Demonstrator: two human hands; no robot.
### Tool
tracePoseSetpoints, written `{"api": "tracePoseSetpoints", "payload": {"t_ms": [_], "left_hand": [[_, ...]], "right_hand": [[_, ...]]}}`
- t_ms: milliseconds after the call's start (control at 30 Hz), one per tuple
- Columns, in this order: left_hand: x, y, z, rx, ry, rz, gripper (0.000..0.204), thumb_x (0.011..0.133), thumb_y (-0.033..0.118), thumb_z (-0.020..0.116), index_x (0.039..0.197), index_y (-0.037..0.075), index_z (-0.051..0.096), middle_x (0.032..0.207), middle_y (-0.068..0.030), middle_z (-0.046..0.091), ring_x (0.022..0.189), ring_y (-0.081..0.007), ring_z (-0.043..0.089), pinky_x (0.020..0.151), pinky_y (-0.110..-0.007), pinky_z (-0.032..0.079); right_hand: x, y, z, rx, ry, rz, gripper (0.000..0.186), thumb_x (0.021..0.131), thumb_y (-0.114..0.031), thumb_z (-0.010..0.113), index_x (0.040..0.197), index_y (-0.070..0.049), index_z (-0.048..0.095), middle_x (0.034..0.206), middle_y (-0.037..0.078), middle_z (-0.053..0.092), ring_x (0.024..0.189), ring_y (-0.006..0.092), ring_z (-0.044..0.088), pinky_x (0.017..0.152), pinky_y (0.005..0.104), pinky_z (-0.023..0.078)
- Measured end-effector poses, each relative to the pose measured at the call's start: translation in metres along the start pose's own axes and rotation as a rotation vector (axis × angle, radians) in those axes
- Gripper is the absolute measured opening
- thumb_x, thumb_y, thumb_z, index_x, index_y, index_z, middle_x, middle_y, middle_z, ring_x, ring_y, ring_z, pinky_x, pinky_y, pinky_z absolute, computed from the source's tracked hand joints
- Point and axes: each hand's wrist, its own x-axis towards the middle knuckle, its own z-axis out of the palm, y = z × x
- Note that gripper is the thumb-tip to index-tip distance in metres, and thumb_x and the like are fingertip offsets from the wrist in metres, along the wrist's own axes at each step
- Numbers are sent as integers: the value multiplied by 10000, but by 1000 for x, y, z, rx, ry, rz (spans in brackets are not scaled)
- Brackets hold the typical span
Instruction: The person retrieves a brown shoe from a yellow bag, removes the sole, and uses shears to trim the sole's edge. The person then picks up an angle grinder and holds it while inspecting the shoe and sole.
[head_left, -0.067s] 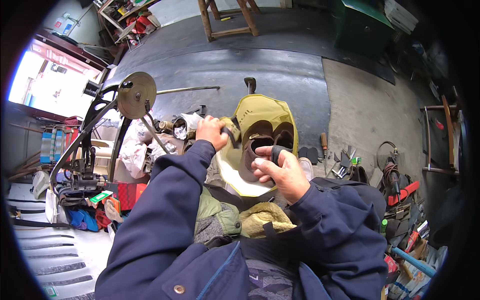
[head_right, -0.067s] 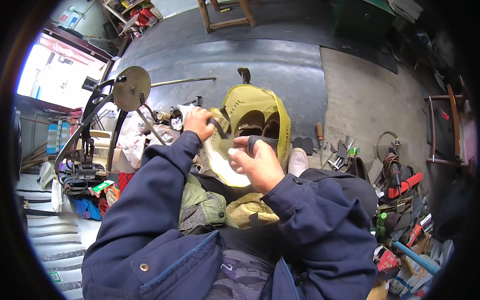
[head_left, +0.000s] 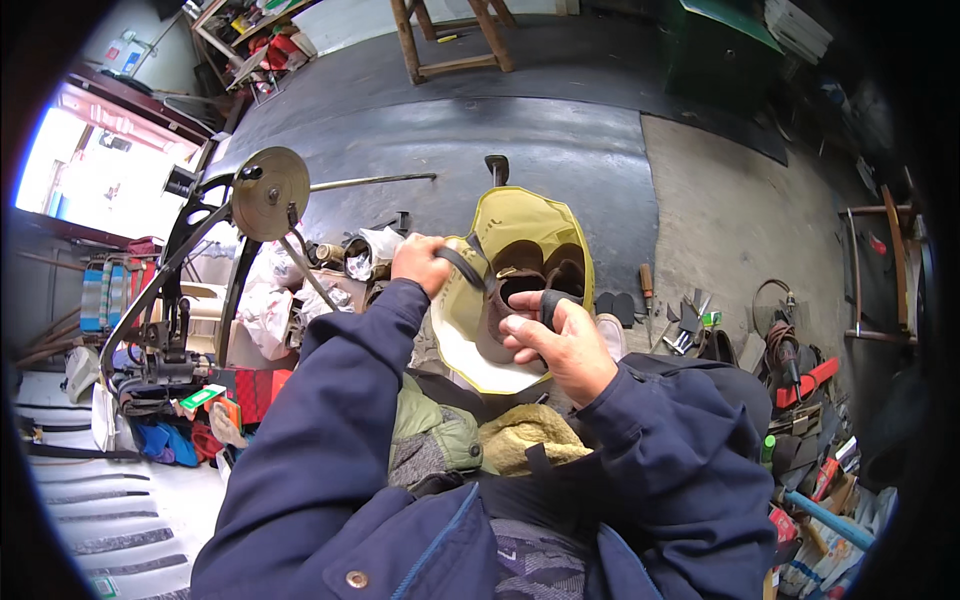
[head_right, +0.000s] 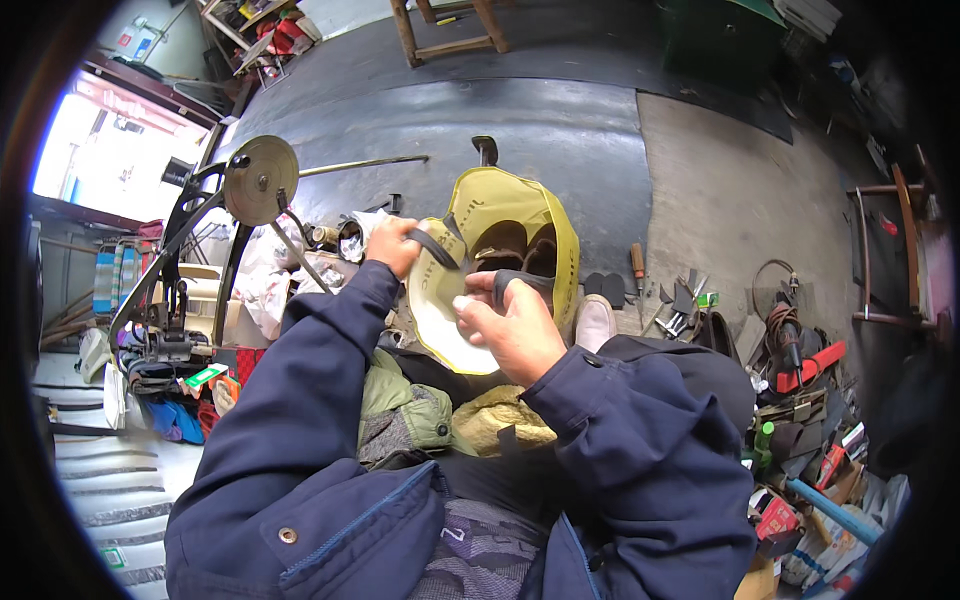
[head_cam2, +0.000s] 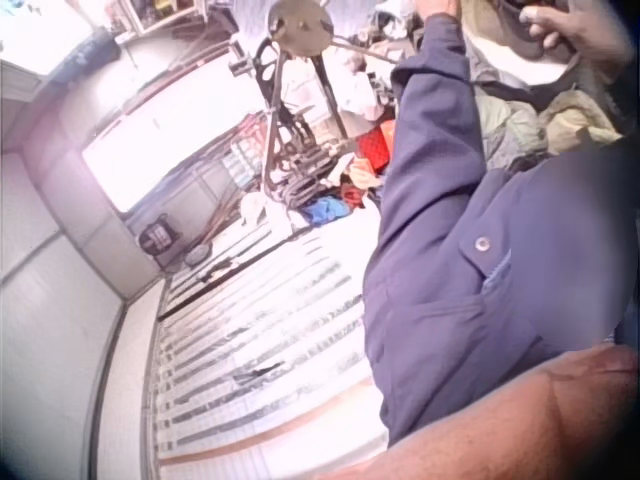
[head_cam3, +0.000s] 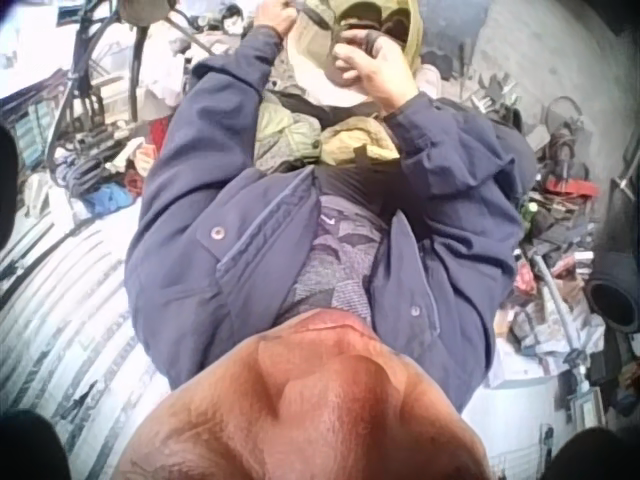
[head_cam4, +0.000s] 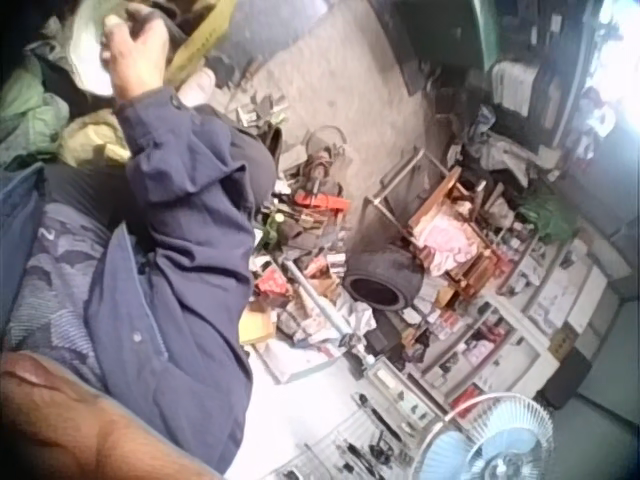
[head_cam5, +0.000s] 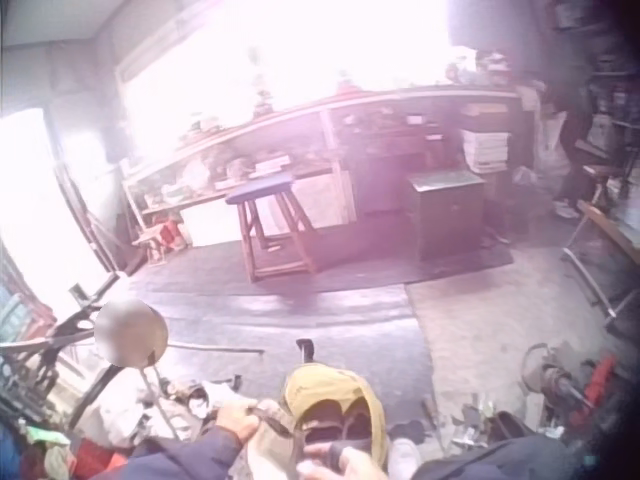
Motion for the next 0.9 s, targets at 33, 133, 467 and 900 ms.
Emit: {"api": "tracePoseSetpoints", "payload": {"t_ms": [33,133,467,900], "left_hand": [[3,12,-5,-734,-46,-352,405,997,371,598,848,20,737,706,-75,673,699,-226,655,701,-363,511],[-20,52,-44,-1161,-279,-226,400,1016,328,585,840,-15,691,701,-60,666,662,-176,645,668,-308,511],[-95,141,-59,-221,-121,341,314,829,276,739,892,-22,661,892,-215,675,838,-432,646,797,-493,519],[-107,50,9,-1463,-325,-366,548,1025,508,477,1058,-4,668,997,-65,682,875,-180,639,780,-312,512]], "right_hand": [[1,3,1,9,12,-7,478,964,-202,695,1341,41,531,1055,59,673,915,113,636,763,246,519],[5,13,2,74,-3,-82,525,966,-284,701,1319,60,520,1114,71,623,919,91,588,764,259,509],[23,23,-1,136,59,-47,351,922,-326,730,1050,-2,684,926,37,671,881,120,602,760,301,497],[7,-2,31,-992,173,-275,719,914,-633,564,918,72,705,952,285,702,970,419,682,910,482,499]]}}
